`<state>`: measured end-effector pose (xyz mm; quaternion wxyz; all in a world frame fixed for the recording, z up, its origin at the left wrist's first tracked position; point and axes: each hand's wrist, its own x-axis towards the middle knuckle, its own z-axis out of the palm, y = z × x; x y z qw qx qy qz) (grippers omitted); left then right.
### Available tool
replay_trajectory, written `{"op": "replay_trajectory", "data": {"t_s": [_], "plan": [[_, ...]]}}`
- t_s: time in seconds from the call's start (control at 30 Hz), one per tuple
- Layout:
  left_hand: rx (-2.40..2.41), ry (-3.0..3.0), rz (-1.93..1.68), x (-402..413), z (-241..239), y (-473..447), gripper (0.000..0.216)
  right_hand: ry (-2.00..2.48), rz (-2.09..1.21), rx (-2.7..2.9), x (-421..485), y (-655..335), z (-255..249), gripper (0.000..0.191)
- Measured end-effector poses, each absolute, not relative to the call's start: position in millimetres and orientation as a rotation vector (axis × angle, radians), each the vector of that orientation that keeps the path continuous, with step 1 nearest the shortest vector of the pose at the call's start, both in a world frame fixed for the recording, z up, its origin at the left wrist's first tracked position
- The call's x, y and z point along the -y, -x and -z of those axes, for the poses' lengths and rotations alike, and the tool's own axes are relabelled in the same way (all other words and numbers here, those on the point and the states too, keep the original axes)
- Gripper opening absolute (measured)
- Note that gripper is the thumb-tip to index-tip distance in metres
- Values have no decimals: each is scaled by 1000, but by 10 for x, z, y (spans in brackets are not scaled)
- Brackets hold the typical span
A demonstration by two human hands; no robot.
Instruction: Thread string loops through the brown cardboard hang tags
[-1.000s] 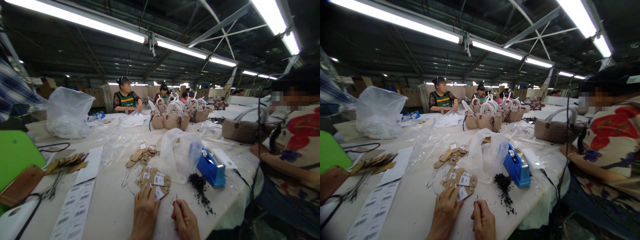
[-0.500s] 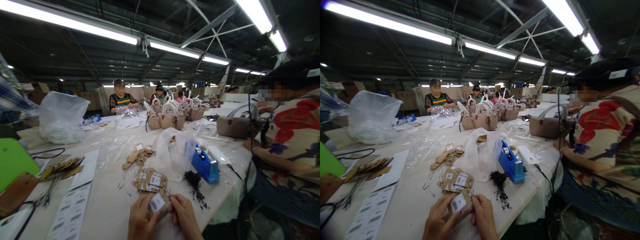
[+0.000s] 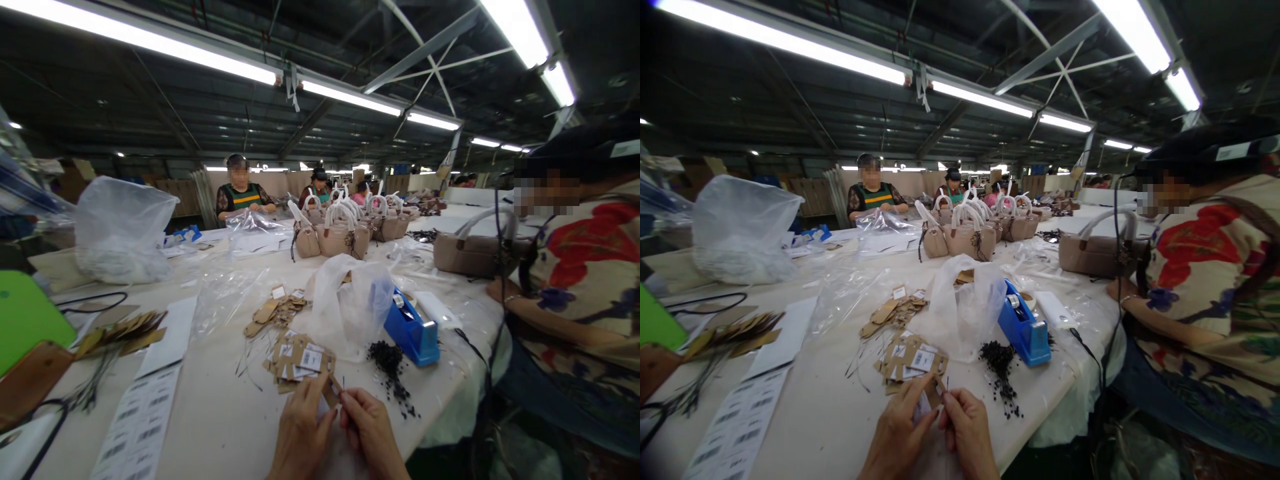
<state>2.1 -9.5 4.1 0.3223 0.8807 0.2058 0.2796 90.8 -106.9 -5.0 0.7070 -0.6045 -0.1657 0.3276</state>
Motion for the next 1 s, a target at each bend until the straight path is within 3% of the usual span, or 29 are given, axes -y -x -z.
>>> {"op": "replay_trajectory", "data": {"t_s": [0.17, 0.4, 0.73, 1.0], "plan": [[-655, -1580, -531, 11, -163, -28, 41, 1433, -608, 458, 1062, -911, 103, 39], [-635, -1644, -582, 50, -56, -46, 28, 1667, -355, 542, 972, -805, 149, 34], [-617, -512, -481, -105, -198, 42, 26, 1587, -385, 589, 904, -661, 24, 37], [-595, -315, -330, -221, -233, 90, 23, 1555, -245, 796, 786, -543, -30, 28]]}}
